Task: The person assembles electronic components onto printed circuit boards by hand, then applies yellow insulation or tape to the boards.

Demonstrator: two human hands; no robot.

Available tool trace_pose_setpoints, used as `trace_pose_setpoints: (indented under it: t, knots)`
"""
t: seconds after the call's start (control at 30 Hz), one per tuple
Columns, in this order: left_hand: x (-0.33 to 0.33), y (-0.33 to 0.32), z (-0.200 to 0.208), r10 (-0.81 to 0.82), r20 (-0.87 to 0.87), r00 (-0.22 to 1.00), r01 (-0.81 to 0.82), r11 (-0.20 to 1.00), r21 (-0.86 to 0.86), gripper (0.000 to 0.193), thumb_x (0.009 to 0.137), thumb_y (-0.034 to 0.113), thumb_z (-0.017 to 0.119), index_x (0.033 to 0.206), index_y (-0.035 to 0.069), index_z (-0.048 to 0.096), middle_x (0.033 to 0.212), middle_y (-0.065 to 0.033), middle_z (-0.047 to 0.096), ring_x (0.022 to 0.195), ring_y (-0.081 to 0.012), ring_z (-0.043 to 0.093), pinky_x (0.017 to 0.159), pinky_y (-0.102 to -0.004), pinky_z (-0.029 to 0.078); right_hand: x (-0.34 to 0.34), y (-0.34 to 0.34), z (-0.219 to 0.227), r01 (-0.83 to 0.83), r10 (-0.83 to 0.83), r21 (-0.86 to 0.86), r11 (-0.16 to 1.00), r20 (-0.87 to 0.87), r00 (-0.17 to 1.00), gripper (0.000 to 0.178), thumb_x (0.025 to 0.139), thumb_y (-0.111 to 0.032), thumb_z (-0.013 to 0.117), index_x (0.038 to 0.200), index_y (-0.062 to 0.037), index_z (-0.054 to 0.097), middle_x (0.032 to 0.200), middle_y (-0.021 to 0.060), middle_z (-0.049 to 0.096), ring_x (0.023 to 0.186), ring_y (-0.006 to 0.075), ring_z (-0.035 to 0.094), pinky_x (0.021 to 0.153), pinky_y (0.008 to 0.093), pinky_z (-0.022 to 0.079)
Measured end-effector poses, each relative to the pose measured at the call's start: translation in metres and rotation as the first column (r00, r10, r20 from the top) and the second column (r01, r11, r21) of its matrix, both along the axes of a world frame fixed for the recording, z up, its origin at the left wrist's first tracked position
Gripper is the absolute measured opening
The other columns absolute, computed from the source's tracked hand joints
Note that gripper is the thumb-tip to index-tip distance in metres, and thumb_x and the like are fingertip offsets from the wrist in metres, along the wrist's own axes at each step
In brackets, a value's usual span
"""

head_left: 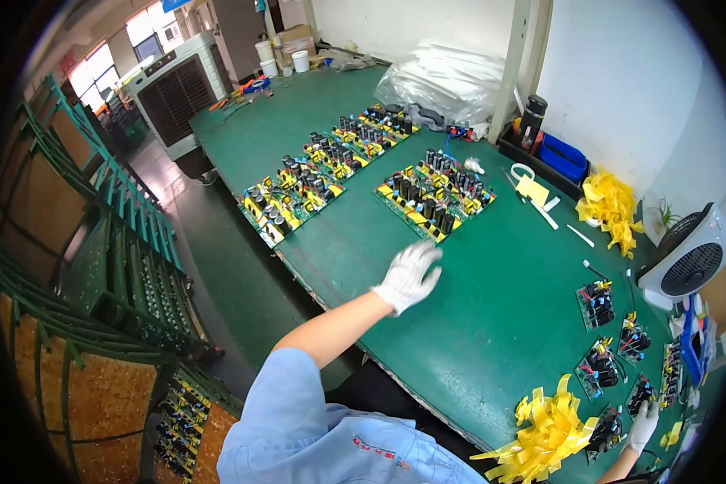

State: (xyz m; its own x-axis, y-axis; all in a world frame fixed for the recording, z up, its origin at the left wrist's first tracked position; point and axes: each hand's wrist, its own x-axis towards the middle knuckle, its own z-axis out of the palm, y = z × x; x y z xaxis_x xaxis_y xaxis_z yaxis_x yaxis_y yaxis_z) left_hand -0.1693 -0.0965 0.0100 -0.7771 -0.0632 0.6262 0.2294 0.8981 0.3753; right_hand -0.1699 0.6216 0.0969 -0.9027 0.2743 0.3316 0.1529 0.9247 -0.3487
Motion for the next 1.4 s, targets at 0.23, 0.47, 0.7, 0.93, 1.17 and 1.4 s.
trace_pose_setpoints:
  t: [0.23,0.47,0.7,0.93,1.17,1.4]
  knots:
    - [-0.122,-0.032,0.048,0.22,0.478,0.85,-0.113,0.963,-0.243,0.067,0.084,0.06,0.06,0.131,0.013,0.056,0.134,-0.0153,0.052,0.13,-0.04,0.044,0.102,-0.0612,0.039,0.149,-0.192,0.117,0.023,-0.026,0.026,0.999,0.139,0.99,0.036,0.096,-0.017,0.062,0.128,-0.0028,0.06,0.122,0.018,0.067,0.107,0.0311,0.065,0.094,0.0376,0.05]
    - [-0.143,-0.048,0.047,0.3,0.662,0.687,-0.078,0.936,-0.343,0.075,0.077,0.066,0.065,0.13,0.014,0.059,0.132,-0.0134,0.055,0.123,-0.0375,0.054,0.094,-0.0598,0.049,0.198,-0.259,0.114,-0.079,0.099,-0.085,0.993,0.267,0.958,0.028,0.097,-0.01,0.058,0.121,0.0042,0.062,0.11,0.0162,0.07,0.103,0.0229,0.065,0.093,0.0313,0.05]
    - [-0.082,-0.069,0.062,0.193,0.613,0.766,0.02,0.947,-0.322,0.072,0.075,0.06,0.069,0.126,0.009,0.062,0.121,-0.0206,0.058,0.111,-0.0396,0.061,0.089,-0.0555,0.053,0.207,-0.258,0.087,-0.157,0.176,-0.1,0.983,0.238,0.955,0.024,0.089,-0.01,0.06,0.108,0.0042,0.061,0.09,0.0229,0.064,0.076,0.0357,0.061,0.07,0.0436,0.047]
    - [0.043,-0.022,0.105,-0.172,0.458,0.872,0.273,0.948,-0.163,0.058,0.077,0.051,0.07,0.11,0.004,0.065,0.107,-0.0217,0.059,0.101,-0.039,0.06,0.086,-0.0496,0.051,0.179,-0.344,0.053,-0.442,0.453,-0.102,0.891,0.149,0.879,0.041,0.08,-0.016,0.073,0.116,-0.0005,0.06,0.088,0.0179,0.067,0.078,0.0322,0.067,0.069,0.0402,0.053]
    - [0.135,0.086,0.076,-0.367,0.513,0.776,0.507,0.846,-0.163,0.048,0.071,0.048,0.077,0.093,0.007,0.065,0.101,-0.0156,0.055,0.097,-0.0345,0.057,0.081,-0.0492,0.05,0.179,-0.39,0.012,-0.528,0.589,-0.287,0.799,0.199,0.783,0.059,0.082,-0.034,0.074,0.125,-0.0011,0.05,0.107,0.0189,0.064,0.086,0.0353,0.067,0.075,0.0433,0.054]
    - [0.124,0.08,0.069,-0.639,0.388,0.664,0.674,0.736,0.059,0.077,0.065,0.046,0.085,0.127,0.01,0.058,0.13,-0.0182,0.055,0.122,-0.0385,0.05,0.102,-0.0532,0.04,0.238,-0.36,-0.044,-0.366,0.454,-0.377,0.851,0.178,0.873,0.059,0.083,-0.03,0.075,0.126,0.0011,0.049,0.104,0.0187,0.063,0.085,0.0337,0.066,0.073,0.0418,0.054]
